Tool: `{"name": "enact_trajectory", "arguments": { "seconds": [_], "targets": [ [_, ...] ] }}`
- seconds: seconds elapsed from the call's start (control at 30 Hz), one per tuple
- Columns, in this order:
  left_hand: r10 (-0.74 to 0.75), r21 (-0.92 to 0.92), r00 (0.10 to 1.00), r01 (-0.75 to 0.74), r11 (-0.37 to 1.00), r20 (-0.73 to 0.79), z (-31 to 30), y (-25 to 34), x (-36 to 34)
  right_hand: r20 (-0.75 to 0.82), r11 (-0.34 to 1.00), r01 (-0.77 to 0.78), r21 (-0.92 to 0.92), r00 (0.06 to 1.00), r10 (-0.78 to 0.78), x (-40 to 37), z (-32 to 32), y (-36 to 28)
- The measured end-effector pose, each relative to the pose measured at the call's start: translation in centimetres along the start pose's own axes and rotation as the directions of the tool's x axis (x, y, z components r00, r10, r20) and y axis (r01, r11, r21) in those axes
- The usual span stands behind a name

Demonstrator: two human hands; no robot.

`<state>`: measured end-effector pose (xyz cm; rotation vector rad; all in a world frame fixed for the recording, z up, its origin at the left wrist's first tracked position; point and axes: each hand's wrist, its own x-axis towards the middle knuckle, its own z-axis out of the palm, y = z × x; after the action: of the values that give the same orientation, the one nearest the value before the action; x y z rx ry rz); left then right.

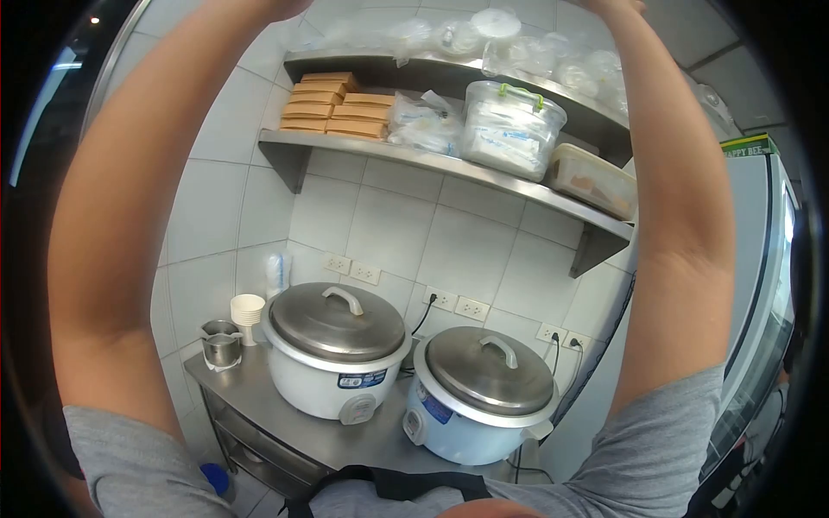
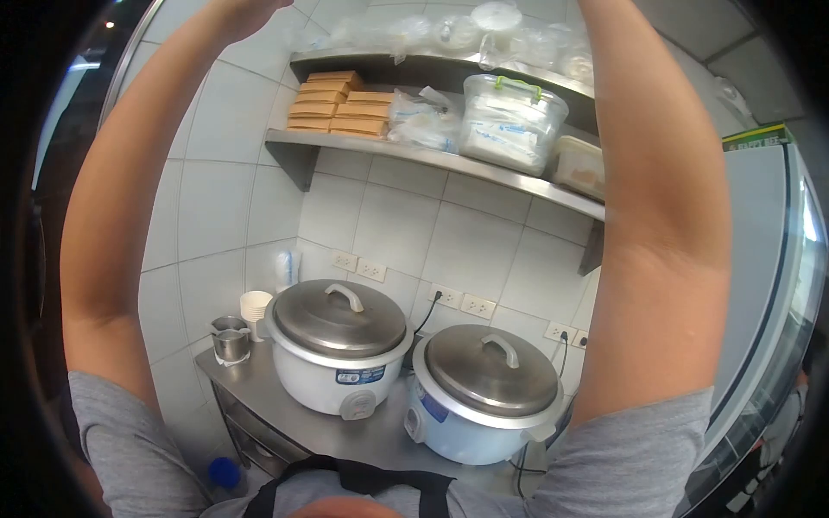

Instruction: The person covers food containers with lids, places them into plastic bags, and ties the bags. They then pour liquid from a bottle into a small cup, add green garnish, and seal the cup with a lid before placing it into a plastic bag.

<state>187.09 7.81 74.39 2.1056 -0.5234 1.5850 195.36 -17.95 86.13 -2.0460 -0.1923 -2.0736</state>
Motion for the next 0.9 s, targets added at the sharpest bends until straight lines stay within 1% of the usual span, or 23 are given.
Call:
{"name": "enact_trajectory", "arguments": {
  "seconds": [0.13,0.17,0.2,0.27,0.3,0.33,0.37,0.4,0.43,0.47,0.5,0.53,0.57,0.6,0.63,0.67,0.7,0.73,0.77,0.8,0.83,0.87,0.9],
  "targets": [
    [0.062,0.022,0.997,-0.063,0.998,0.049,-1.8,-2.5,-3.2,-0.014,0.999,0.002,0.045,1.000,-0.001,-1.3,0.1,0.4],
    [0.073,0.027,0.995,-0.075,0.997,0.072,-2.4,-3.8,-5.0,-0.013,0.992,0.092,0.089,0.996,-0.092,-1.2,0.7,0.8],
    [0.035,0.041,0.999,-0.037,0.998,0.037,-2.9,-6.3,-7.7,-0.004,0.971,0.184,0.150,0.983,-0.185,-1.0,2.0,1.6],
    [-0.074,0.187,0.980,0.039,0.982,0.183,-1.8,-4.6,-16.5,-0.027,0.863,0.388,0.324,0.915,-0.402,-1.2,6.8,2.5],
    [-0.269,0.401,0.911,0.130,0.907,0.313,-2.0,-3.3,-21.7,-0.024,0.794,0.520,0.314,0.840,-0.541,-1.2,9.7,3.2],
    [-0.296,0.430,0.869,0.110,0.896,0.396,-2.0,-3.9,-28.2,-0.044,0.697,0.647,0.310,0.742,-0.669,-2.7,12.0,2.0],
    [-0.561,0.464,0.648,0.339,0.818,0.515,-2.0,-0.9,-34.3,-0.023,0.602,0.658,0.452,0.683,-0.730,-9.3,10.4,0.2],
    [-0.718,0.617,0.402,0.370,0.695,0.568,-2.3,4.2,-39.5,0.073,0.519,0.600,0.609,0.608,-0.790,-14.4,9.8,-0.7],
    [-0.683,0.572,0.255,0.394,0.720,0.684,-2.2,5.2,-47.1,-0.181,0.291,0.739,0.608,0.485,-0.856,-21.4,7.0,-1.2],
    [-0.766,0.665,0.090,0.439,0.605,0.637,-1.6,8.4,-55.7,-0.043,0.244,0.594,0.766,0.427,-0.903,-26.8,6.0,-0.9],
    [-0.774,0.736,-0.132,0.444,0.512,0.619,-0.4,12.2,-62.6,-0.121,0.051,0.420,0.906,0.373,-0.920,-33.2,5.8,-0.7],
    [-0.820,0.753,-0.294,0.616,0.230,0.491,0.7,17.5,-65.8,-0.154,-0.031,0.360,0.932,0.317,-0.936,-39.0,3.1,0.3],
    [-0.886,0.655,-0.289,0.755,0.021,0.361,1.6,22.1,-69.3,-0.186,-0.107,0.290,0.951,0.260,-0.948,-44.6,0.4,1.4],
    [-0.938,0.559,-0.249,0.825,-0.076,0.240,2.9,26.1,-73.0,-0.286,-0.278,0.083,0.957,0.118,-0.951,-49.4,-1.1,1.9],
    [-0.945,0.554,-0.306,0.809,-0.197,0.112,4.0,29.5,-74.7,-0.404,-0.404,-0.028,0.914,0.010,-0.915,-54.0,-3.5,2.2],
    [-0.948,0.581,-0.276,0.802,-0.137,0.158,4.2,32.0,-76.5,-0.362,-0.338,-0.275,0.900,-0.043,-0.931,-59.0,-5.3,2.5],
    [-0.913,0.566,-0.144,0.818,0.107,0.381,3.2,33.7,-78.3,-0.291,-0.206,-0.461,0.863,-0.121,-0.949,-64.0,-7.2,2.9],
    [-0.832,0.647,-0.299,0.757,0.091,0.467,2.0,34.9,-79.9,-0.279,-0.185,-0.488,0.853,-0.129,-0.951,-68.7,-9.5,3.3],
    [-0.879,0.669,-0.322,0.743,-0.004,0.353,0.1,36.7,-77.0,-0.361,-0.259,-0.442,0.859,-0.165,-0.918,-73.6,-10.8,4.0],
    [-0.911,0.764,-0.363,0.638,-0.091,0.194,-1.6,38.3,-75.8,-0.417,-0.248,-0.528,0.812,-0.227,-0.880,-76.4,-13.2,4.1],
    [-0.932,0.784,-0.363,0.581,-0.218,0.010,-2.7,39.6,-74.9,-0.484,-0.154,-0.755,0.637,-0.237,-0.842,-80.1,-15.0,4.1],
    [-0.974,0.731,-0.190,0.646,-0.218,-0.122,-3.9,41.3,-76.2,-0.464,0.070,-0.885,0.461,-0.308,-0.831,-84.0,-17.2,4.9],
    [-0.969,0.646,-0.105,0.729,-0.227,-0.223,-5.3,43.0,-76.4,-0.506,0.046,-0.867,0.496,-0.332,-0.796,-84.6,-19.6,4.5]
  ]
}}
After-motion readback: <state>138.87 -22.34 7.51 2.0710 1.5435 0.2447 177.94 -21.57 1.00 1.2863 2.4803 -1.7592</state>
